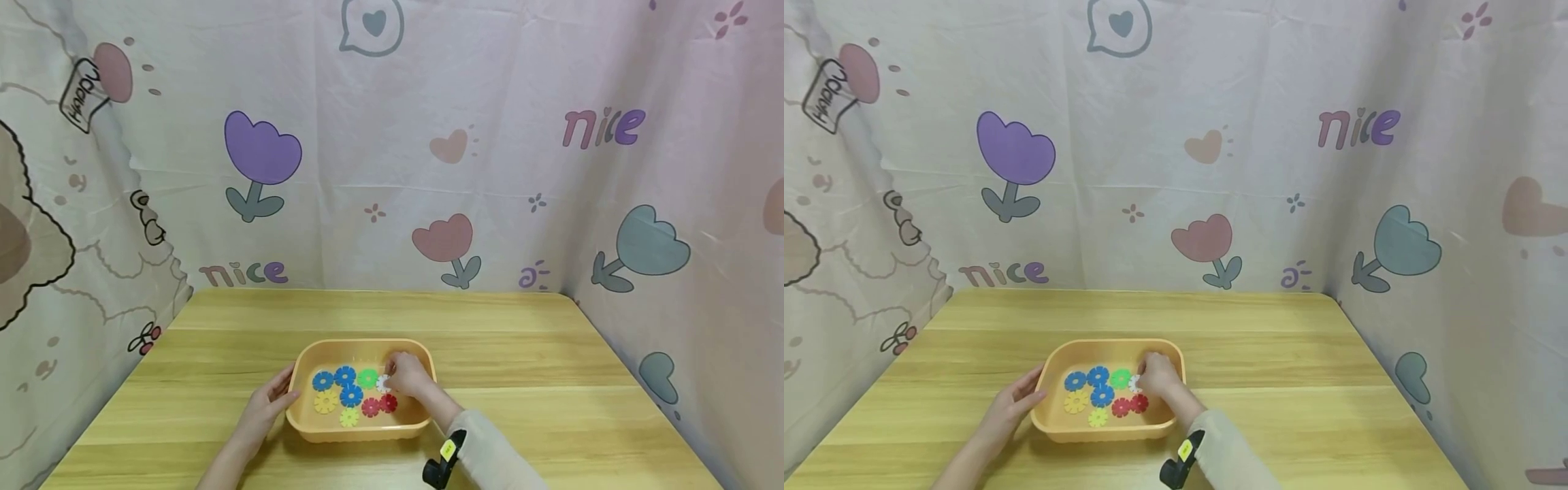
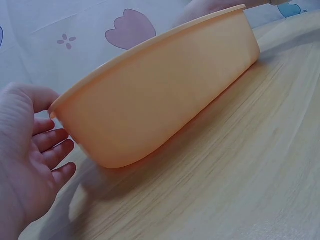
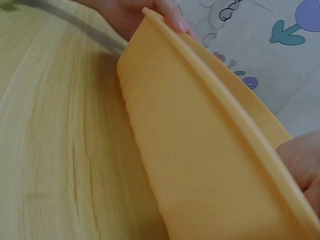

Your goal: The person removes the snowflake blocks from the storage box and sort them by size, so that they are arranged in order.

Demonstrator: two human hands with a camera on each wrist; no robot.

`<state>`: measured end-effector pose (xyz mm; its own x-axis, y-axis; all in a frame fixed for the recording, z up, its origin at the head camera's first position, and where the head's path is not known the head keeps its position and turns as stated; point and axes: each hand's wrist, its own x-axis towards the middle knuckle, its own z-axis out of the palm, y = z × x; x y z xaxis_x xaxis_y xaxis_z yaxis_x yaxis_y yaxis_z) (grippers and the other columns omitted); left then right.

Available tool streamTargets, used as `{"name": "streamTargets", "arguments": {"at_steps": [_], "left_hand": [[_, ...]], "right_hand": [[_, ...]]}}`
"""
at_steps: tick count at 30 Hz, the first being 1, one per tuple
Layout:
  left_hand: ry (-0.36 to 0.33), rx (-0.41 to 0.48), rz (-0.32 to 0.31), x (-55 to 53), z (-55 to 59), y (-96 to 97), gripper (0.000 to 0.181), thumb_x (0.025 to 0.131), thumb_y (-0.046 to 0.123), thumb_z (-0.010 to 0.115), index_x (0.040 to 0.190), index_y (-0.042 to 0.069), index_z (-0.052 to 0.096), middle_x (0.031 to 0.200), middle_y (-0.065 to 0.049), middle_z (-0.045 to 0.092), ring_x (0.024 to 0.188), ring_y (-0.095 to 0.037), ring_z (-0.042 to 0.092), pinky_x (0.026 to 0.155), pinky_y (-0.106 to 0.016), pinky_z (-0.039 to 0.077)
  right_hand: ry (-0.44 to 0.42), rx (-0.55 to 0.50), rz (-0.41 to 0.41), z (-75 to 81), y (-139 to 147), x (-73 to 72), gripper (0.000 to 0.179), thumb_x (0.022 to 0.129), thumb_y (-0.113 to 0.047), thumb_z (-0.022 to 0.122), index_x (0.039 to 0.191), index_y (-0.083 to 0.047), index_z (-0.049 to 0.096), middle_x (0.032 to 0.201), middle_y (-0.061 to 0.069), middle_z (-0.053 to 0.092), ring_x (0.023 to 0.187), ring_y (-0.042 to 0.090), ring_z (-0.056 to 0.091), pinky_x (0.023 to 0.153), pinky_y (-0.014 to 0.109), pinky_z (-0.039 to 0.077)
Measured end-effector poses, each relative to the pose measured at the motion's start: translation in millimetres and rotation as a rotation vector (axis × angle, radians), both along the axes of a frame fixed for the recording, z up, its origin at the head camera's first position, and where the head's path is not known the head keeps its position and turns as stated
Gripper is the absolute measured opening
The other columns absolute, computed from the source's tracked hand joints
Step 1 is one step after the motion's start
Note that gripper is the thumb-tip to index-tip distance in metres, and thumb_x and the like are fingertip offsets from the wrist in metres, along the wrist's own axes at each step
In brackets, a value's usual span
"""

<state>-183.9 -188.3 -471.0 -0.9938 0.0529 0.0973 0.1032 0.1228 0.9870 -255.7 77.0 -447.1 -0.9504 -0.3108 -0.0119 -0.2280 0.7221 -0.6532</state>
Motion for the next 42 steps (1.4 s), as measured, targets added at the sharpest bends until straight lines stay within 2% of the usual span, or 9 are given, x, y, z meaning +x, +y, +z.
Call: {"name": "streamTargets", "arguments": {"at_steps": [3,8,10,13,17,20,29,37,42], "left_hand": [[-0.004,0.001,-0.003,0.0,1.5,-0.1,0.057,0.091,0.006,0.056,0.139,-0.01,0.03,0.144,-0.024,0.03,0.129,-0.035,0.03,0.094,-0.017,0.031],[-0.008,-0.005,-0.004,0.7,3.8,0.1,0.057,0.091,0.006,0.055,0.139,-0.01,0.029,0.144,-0.024,0.03,0.129,-0.035,0.03,0.094,-0.017,0.032],[-0.011,-0.009,-0.002,0.8,4.0,0.2,0.058,0.091,0.007,0.055,0.139,-0.01,0.029,0.144,-0.025,0.029,0.129,-0.035,0.03,0.094,-0.017,0.032],[-0.023,-0.014,0.011,1.2,4.2,0.5,0.058,0.091,0.007,0.056,0.139,-0.009,0.03,0.144,-0.023,0.031,0.128,-0.03,0.033,0.094,-0.017,0.032],[-0.034,-0.023,0.023,2.2,4.5,0.3,0.058,0.09,0.009,0.057,0.139,-0.009,0.031,0.144,-0.023,0.031,0.128,-0.031,0.034,0.094,-0.017,0.031],[-0.044,-0.017,0.024,2.6,4.5,0.2,0.058,0.091,0.01,0.057,0.139,-0.008,0.03,0.144,-0.022,0.031,0.129,-0.035,0.031,0.094,-0.016,0.032],[-0.029,-0.015,0.026,4.3,5.8,-1.3,0.058,0.092,0.008,0.056,0.139,-0.01,0.029,0.143,-0.025,0.03,0.129,-0.037,0.031,0.094,-0.017,0.031],[-0.047,-0.007,0.031,3.1,3.0,0.8,0.058,0.091,0.009,0.056,0.139,-0.008,0.03,0.143,-0.023,0.032,0.128,-0.036,0.032,0.092,-0.014,0.034],[-0.048,0.0,0.024,3.1,2.5,1.5,0.058,0.092,0.009,0.055,0.14,-0.009,0.029,0.143,-0.024,0.032,0.129,-0.036,0.032,0.091,-0.012,0.034]], "right_hand": [[-0.047,-0.134,0.028,2.5,2.1,-1.4,0.012,0.077,0.006,0.067,0.078,-0.002,0.057,0.067,0.002,0.052,0.056,0.013,0.048,0.047,0.023,0.045],[-0.139,-0.334,0.05,17.0,8.5,-2.9,0.006,0.082,0.008,0.061,0.084,0.004,0.057,0.069,0.006,0.053,0.055,0.015,0.051,0.053,0.032,0.053],[-0.159,-0.402,0.044,26.4,13.2,-3.5,0.006,0.083,0.007,0.06,0.088,0.006,0.057,0.072,0.006,0.054,0.058,0.015,0.052,0.056,0.033,0.054],[-0.166,-0.482,0.024,50.1,21.8,1.2,0.011,0.083,0.008,0.059,0.093,0.011,0.055,0.076,0.011,0.056,0.062,0.015,0.052,0.06,0.034,0.054],[-0.157,-0.543,-0.038,60.7,42.6,-5.6,0.015,0.082,0.008,0.06,0.096,0.013,0.055,0.078,0.012,0.058,0.063,0.014,0.053,0.059,0.03,0.053],[-0.176,-0.599,-0.113,50.4,62.9,-20.2,0.016,0.082,0.005,0.062,0.096,0.01,0.056,0.076,0.007,0.058,0.062,0.014,0.054,0.056,0.024,0.051],[-0.181,-0.652,-0.324,25.8,101.6,-35.4,0.018,0.083,0.006,0.061,0.098,0.011,0.055,0.075,0.006,0.057,0.061,0.012,0.053,0.058,0.025,0.05],[-0.176,-0.53,-0.37,-11.1,118.3,-41.9,0.014,0.081,0.005,0.064,0.093,0.008,0.059,0.071,0.005,0.057,0.059,0.014,0.052,0.052,0.024,0.047],[-0.148,-0.435,-0.377,-20.7,124.6,-41.1,0.012,0.078,0.005,0.066,0.09,0.006,0.062,0.069,0.005,0.058,0.057,0.014,0.05,0.047,0.023,0.043]]}}
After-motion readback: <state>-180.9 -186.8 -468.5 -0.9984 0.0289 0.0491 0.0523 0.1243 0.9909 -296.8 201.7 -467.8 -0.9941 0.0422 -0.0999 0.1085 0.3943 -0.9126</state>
